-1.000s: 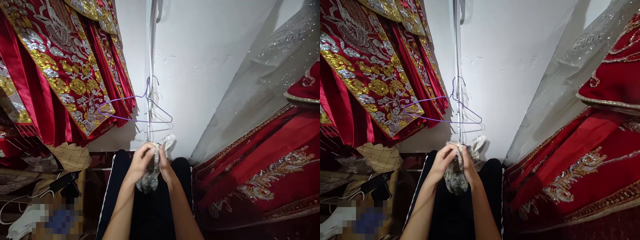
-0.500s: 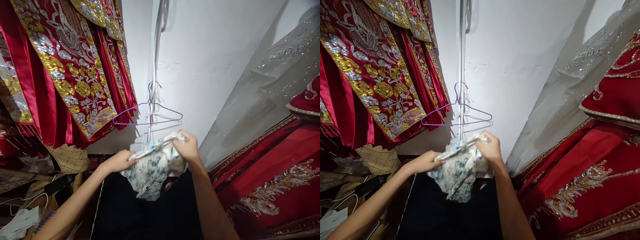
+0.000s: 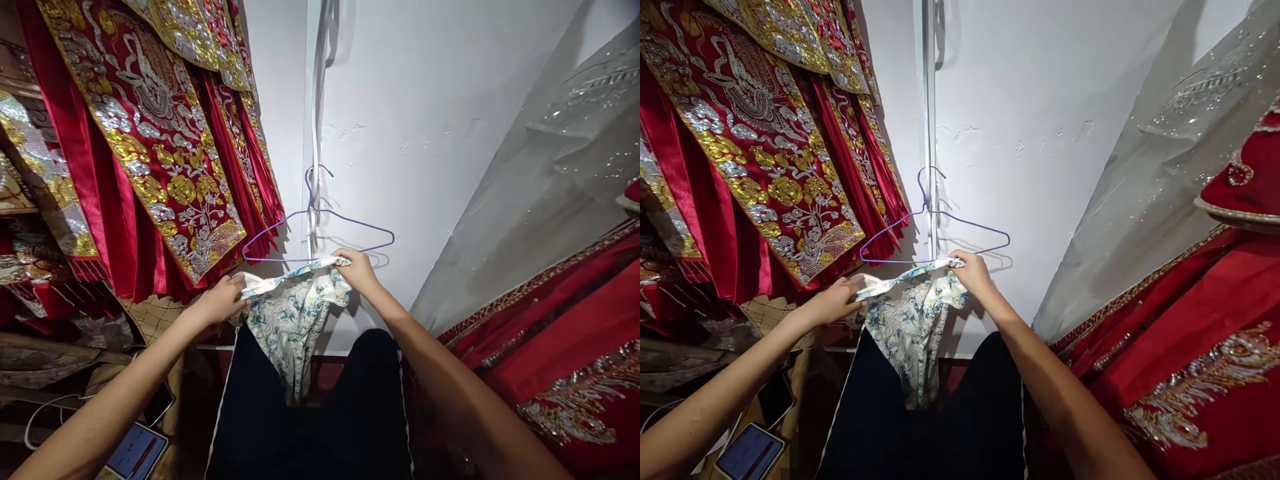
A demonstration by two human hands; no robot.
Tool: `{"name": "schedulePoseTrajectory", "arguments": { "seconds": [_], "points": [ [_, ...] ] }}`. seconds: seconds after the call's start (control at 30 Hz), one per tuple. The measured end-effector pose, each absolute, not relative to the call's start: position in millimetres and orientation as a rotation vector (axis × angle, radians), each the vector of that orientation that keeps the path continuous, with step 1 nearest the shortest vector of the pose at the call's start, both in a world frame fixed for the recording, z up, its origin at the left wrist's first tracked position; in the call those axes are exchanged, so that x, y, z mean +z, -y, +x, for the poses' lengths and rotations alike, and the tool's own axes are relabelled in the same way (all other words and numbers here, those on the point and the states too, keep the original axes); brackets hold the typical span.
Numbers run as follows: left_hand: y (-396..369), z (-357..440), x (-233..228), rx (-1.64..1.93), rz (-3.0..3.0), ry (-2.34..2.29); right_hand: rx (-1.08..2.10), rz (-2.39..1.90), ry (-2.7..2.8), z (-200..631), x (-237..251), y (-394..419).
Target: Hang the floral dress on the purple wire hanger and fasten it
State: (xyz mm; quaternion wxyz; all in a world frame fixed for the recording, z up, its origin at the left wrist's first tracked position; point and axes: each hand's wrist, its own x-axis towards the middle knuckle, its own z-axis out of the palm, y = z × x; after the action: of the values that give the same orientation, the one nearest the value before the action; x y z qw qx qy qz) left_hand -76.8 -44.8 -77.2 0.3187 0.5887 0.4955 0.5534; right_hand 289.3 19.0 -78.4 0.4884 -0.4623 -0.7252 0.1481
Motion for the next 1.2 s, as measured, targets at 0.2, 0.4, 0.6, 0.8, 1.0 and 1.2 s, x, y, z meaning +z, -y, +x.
{"name": "schedulePoseTrajectory", "arguments": {
  "seconds": [0.2, 0.4, 0.6, 0.8, 1.0, 1.2],
  "points": [
    [43.0, -58.7, -21.5, 1.24, 2.317, -1.293, 0.335, -1.141, 1.754, 324.5, -55.5, 12.3],
    [16.9, -38.4, 2.8, 1.211, 2.563, -1.543, 0.558, -1.099, 1.74, 315.6, -43.3, 41.4],
    [-7.2, -27.1, 6.7, 0.927, 2.482, -1.947, 0.556, -1.058, 1.789, 296.3, -49.1, 55.7],
    [-22.8, -44.1, 10.3, 0.93, 2.402, -1.933, 0.571, -1.061, 1.799, 296.7, -49.1, 61.1],
    [-30.4, -42.6, 8.8, 1.216, 2.205, -1.639, 0.592, -1.055, 1.736, 289.3, -56.4, 61.8],
    [-17.2, -1.5, 12.8, 1.486, 2.117, -1.205, 0.539, -1.033, 1.654, 266.1, -61.2, 63.9]
  ]
}}
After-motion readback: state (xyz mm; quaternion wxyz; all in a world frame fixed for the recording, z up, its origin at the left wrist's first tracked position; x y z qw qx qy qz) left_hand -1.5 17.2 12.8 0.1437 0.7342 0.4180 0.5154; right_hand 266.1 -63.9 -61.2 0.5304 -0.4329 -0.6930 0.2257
